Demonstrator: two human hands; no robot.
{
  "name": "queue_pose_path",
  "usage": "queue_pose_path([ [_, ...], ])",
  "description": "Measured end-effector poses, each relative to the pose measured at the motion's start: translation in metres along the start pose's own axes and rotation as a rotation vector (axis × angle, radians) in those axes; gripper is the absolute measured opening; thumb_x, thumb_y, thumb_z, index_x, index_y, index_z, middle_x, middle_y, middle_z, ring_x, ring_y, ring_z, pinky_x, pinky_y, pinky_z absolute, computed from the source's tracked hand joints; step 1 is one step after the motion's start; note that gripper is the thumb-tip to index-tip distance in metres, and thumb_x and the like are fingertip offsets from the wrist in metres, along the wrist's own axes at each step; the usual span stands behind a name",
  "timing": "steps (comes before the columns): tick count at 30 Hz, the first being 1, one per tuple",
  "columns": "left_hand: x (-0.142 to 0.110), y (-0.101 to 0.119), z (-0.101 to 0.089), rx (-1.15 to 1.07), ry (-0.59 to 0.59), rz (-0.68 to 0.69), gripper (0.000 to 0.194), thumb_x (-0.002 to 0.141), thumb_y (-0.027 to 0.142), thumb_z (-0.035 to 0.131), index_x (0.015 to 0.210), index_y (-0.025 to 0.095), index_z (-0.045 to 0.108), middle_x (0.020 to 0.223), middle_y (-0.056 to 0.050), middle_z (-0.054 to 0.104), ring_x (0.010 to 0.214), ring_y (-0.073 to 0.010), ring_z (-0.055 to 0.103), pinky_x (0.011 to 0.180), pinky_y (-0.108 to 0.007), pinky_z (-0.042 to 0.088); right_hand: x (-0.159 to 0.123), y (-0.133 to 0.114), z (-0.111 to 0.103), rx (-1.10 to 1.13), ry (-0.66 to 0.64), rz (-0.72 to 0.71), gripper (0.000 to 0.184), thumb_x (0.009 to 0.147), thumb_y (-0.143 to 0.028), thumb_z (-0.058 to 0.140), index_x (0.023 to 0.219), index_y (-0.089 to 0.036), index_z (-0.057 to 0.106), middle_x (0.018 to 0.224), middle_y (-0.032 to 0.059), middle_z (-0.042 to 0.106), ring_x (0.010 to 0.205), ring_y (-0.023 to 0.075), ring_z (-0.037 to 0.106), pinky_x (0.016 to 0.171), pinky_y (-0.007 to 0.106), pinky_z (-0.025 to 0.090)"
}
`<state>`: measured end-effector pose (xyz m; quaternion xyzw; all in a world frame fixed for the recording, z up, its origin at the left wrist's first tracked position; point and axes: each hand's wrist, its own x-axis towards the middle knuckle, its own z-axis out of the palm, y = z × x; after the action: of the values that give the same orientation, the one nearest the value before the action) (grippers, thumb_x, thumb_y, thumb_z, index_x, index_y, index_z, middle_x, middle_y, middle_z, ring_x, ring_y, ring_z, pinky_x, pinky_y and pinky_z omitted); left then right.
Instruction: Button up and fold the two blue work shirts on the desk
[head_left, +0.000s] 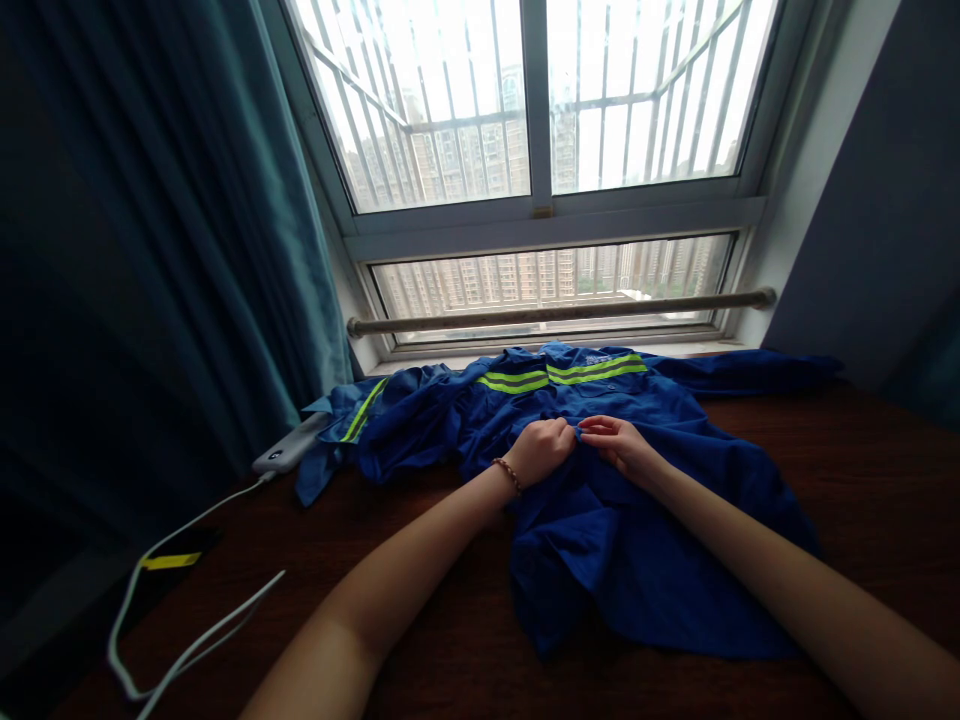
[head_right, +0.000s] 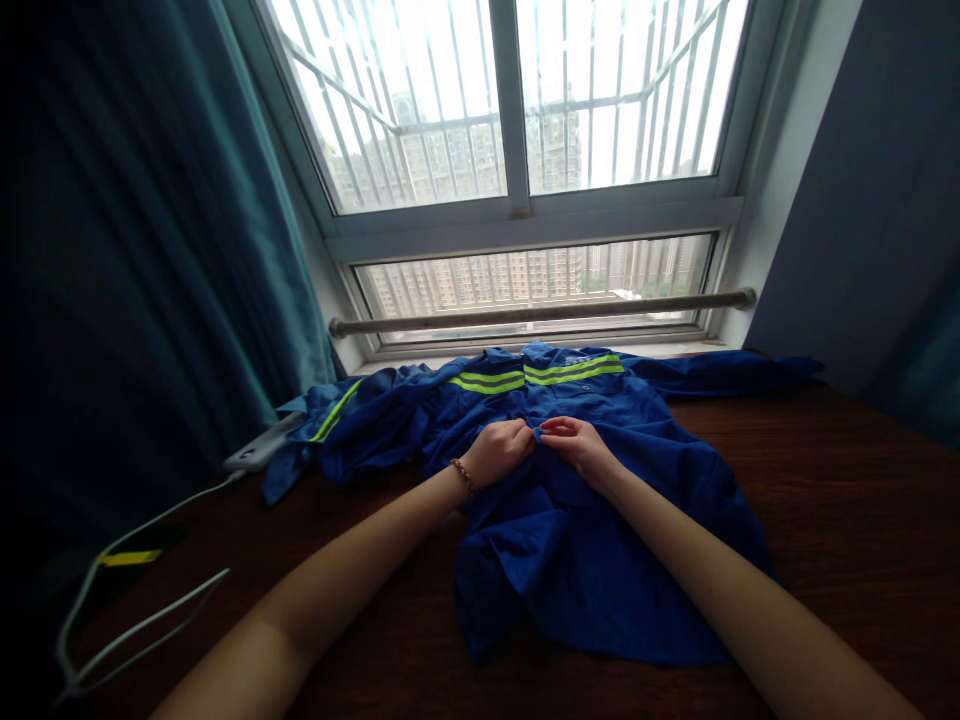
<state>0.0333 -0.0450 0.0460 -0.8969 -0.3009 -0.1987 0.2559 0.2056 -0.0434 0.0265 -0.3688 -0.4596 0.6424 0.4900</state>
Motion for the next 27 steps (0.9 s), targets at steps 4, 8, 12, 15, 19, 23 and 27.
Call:
queue_pose_path([
  [4,0.001,0.004,-0.001,0.044,0.020,-0.066,0.024,0.086,0.025,0.032,0.072,0.014,0.049,0.067,-0.004,0.051,0.058,-0.0138,0.051,0.050,-0.025,0.037,-0.001,0.000,0.001,-0.053,-0.012,-0.044,0.033,0.049,-0.025,0.077,0.078,-0.018,0.063,0.070,0.0000,0.063,0.056,0.0098,0.054,0.051,0.021,0.038],
  [8,0.001,0.005,-0.003,0.030,0.032,-0.085,0.025,0.087,0.026,0.031,0.075,0.014,0.050,0.068,-0.004,0.051,0.056,-0.0132,0.050,0.049,-0.025,0.036,-0.004,-0.001,0.003,-0.052,-0.032,-0.076,0.032,0.053,-0.028,0.075,0.081,-0.017,0.065,0.074,0.0026,0.065,0.061,0.0132,0.057,0.055,0.023,0.041],
  [12,0.001,0.001,-0.004,-0.005,0.031,-0.017,0.029,0.088,0.021,0.026,0.074,0.014,0.051,0.069,-0.004,0.050,0.057,-0.0112,0.049,0.052,-0.025,0.036,-0.007,-0.002,0.006,0.006,-0.038,-0.076,0.031,0.055,-0.033,0.074,0.081,-0.018,0.066,0.075,0.0032,0.066,0.062,0.0143,0.059,0.057,0.025,0.043],
  [15,-0.001,-0.002,-0.003,-0.012,0.031,0.003,0.029,0.089,0.019,0.025,0.077,0.014,0.051,0.072,-0.004,0.051,0.060,-0.0108,0.049,0.054,-0.024,0.037,-0.008,-0.003,0.006,0.005,-0.048,-0.054,0.033,0.054,-0.032,0.074,0.083,-0.018,0.067,0.075,0.0034,0.066,0.064,0.0151,0.059,0.060,0.025,0.044],
  [19,-0.001,-0.002,-0.005,-0.038,0.009,0.005,0.027,0.089,0.019,0.025,0.087,0.015,0.052,0.079,-0.004,0.053,0.064,-0.0107,0.051,0.057,-0.023,0.039,-0.008,-0.004,0.006,0.011,-0.059,-0.037,0.031,0.055,-0.034,0.073,0.081,-0.017,0.067,0.072,0.0029,0.065,0.062,0.0138,0.059,0.059,0.025,0.044],
  [23,0.004,0.005,-0.015,-0.080,-0.050,0.017,0.027,0.088,0.021,0.027,0.109,0.018,0.044,0.083,-0.004,0.053,0.069,-0.0127,0.053,0.061,-0.025,0.041,-0.008,-0.003,0.006,-0.026,-0.016,-0.062,0.029,0.055,-0.037,0.072,0.074,-0.016,0.065,0.062,0.0005,0.062,0.053,0.0107,0.054,0.052,0.022,0.040],
  [27,0.013,0.018,-0.030,-0.132,-0.144,-0.088,0.045,0.083,0.036,0.042,0.122,0.015,0.034,0.089,-0.007,0.055,0.074,-0.0176,0.055,0.064,-0.028,0.043,-0.004,0.001,0.001,-0.086,0.017,-0.080,0.034,0.055,-0.041,0.071,0.077,-0.016,0.066,0.066,0.0015,0.062,0.054,0.0119,0.054,0.050,0.023,0.038],
])
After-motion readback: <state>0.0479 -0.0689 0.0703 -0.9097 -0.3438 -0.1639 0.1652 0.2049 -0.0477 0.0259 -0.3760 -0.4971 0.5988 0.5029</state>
